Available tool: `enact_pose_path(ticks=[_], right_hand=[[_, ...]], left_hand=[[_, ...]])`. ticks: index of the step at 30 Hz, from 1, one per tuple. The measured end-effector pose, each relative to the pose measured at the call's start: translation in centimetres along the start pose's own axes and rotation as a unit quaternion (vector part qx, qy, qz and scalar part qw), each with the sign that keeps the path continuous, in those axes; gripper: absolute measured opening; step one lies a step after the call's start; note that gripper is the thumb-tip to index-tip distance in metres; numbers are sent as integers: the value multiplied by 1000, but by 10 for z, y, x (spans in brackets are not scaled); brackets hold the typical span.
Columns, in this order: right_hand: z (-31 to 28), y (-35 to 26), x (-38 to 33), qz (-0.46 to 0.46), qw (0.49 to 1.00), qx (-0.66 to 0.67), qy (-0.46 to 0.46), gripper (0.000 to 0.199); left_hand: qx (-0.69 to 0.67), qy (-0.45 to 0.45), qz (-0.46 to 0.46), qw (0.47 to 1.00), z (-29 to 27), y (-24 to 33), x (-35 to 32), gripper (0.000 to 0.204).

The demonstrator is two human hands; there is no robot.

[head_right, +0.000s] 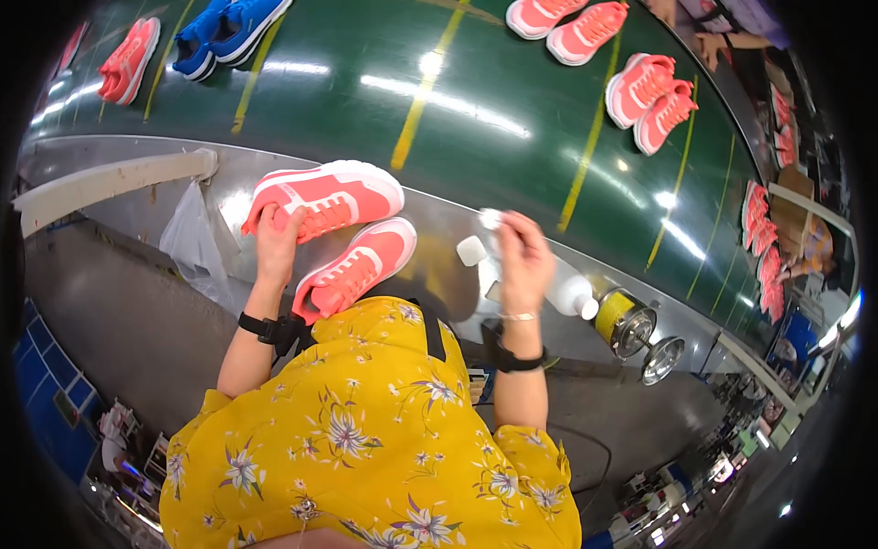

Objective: Inspecting manufactured running shoes along the assembly belt, cleaning off minor imperfections, and packing/sorting them.

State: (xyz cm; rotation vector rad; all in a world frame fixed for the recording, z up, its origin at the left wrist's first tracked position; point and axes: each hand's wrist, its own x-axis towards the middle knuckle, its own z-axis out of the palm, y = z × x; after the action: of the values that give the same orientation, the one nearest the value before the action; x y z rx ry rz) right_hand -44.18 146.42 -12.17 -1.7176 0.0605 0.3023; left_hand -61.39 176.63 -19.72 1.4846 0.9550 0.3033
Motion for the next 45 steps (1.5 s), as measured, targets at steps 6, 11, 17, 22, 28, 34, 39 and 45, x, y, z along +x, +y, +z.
enact_pose_path(ticks=[6,11,17,22,28,34,39,45], right_hand=[[133,25,28,-186,956,-164,-154,17],[166,37,43,-278,916,-209,-199,16],[166,30,55,-264,890,-279,-247,14],[174,23,73,-268,852,-292,-341,9],[171,18,78,-240,835,-309,-386,8],[187,17,78,-265,822,-316,-393,9],[176,15,83,-269,814,-306,-414,8],[189,17,80,-275,815,-313,-403,8]], left_hand=[[18,7,-7,1000,-3,6,-1,31],[14,13,5,1000,0,15,-6,33],[40,10,-8,999,-2,24,-12,35],[-3,13,-22,1000,5,26,-9,35],[15,14,-17,1000,2,22,-9,35],[-22,11,-30,999,8,22,-9,35],[-40,16,-31,999,4,17,-11,35],[23,24,-20,999,8,26,-4,35]])
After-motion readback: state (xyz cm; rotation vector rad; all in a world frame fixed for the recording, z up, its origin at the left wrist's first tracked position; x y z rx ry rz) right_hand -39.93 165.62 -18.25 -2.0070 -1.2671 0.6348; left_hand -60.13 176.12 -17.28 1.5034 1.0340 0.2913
